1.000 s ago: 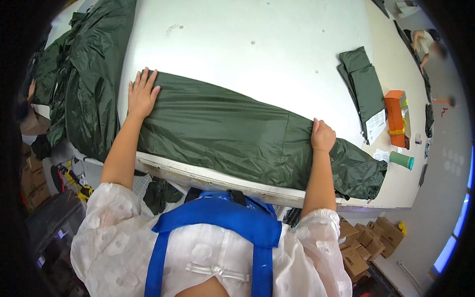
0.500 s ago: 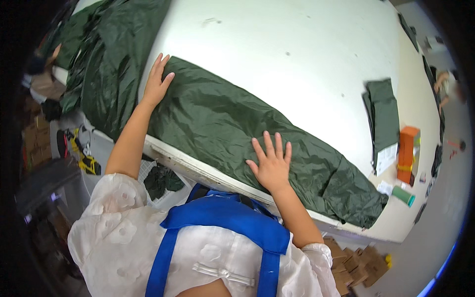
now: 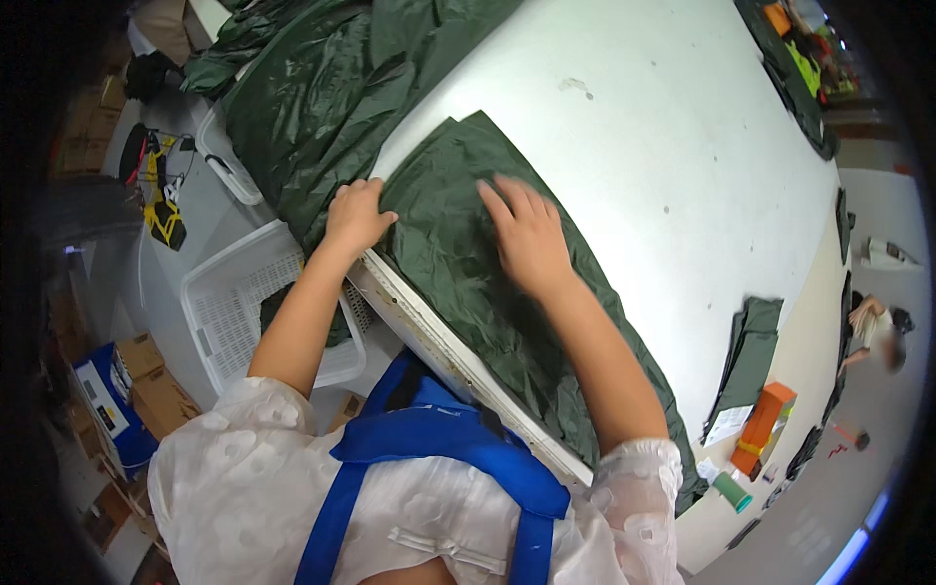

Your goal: The person folds a green jacket on a white table. They smooth the fabric, fold the sleeves inward, fold the body in half, then in thirds, and press the folded jacket flat. The folded jacket is placed on a stack of similar items.

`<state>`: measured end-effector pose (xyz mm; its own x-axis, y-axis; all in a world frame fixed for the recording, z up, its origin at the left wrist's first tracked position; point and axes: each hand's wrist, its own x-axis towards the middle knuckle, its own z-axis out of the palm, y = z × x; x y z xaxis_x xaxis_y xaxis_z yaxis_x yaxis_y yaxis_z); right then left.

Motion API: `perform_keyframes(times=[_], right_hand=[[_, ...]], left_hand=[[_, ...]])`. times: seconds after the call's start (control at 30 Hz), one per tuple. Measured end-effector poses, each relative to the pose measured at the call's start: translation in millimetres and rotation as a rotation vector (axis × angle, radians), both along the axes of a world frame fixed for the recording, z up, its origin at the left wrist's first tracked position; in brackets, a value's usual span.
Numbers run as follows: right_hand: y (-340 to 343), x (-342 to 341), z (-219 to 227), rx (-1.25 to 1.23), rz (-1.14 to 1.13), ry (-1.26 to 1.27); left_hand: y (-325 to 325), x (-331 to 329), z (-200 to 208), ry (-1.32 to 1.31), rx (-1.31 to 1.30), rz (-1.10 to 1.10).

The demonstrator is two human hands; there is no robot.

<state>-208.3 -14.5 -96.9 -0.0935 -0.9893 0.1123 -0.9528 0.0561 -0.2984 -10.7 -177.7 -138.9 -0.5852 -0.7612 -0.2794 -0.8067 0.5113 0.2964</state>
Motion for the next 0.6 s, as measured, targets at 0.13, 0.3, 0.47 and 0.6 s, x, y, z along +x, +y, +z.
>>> perform_keyframes(times=[0.13,0.3,0.47,0.6], right_hand=[[-104.8,-11.0,-17.8,-0.052,0.263,0.32],[-157.8,-22.1,-22.6,0.417,0.411,0.404],[-138.2,-22.2,-30.1,0.156,0.364,0.338],[-119.3,-23.8,-22.3,-0.06,0.404,0.38]], left_hand=[[16.1,2.6,-15.3,0.262,-0.136,-0.105],[26.5,20.3,-17.5,0.456,-0.194,-0.129],[43.1,40.1,-19.6,0.754,-0.032,0.21],[47.3,48.2,-34.4,0.888,-0.089,0.066]])
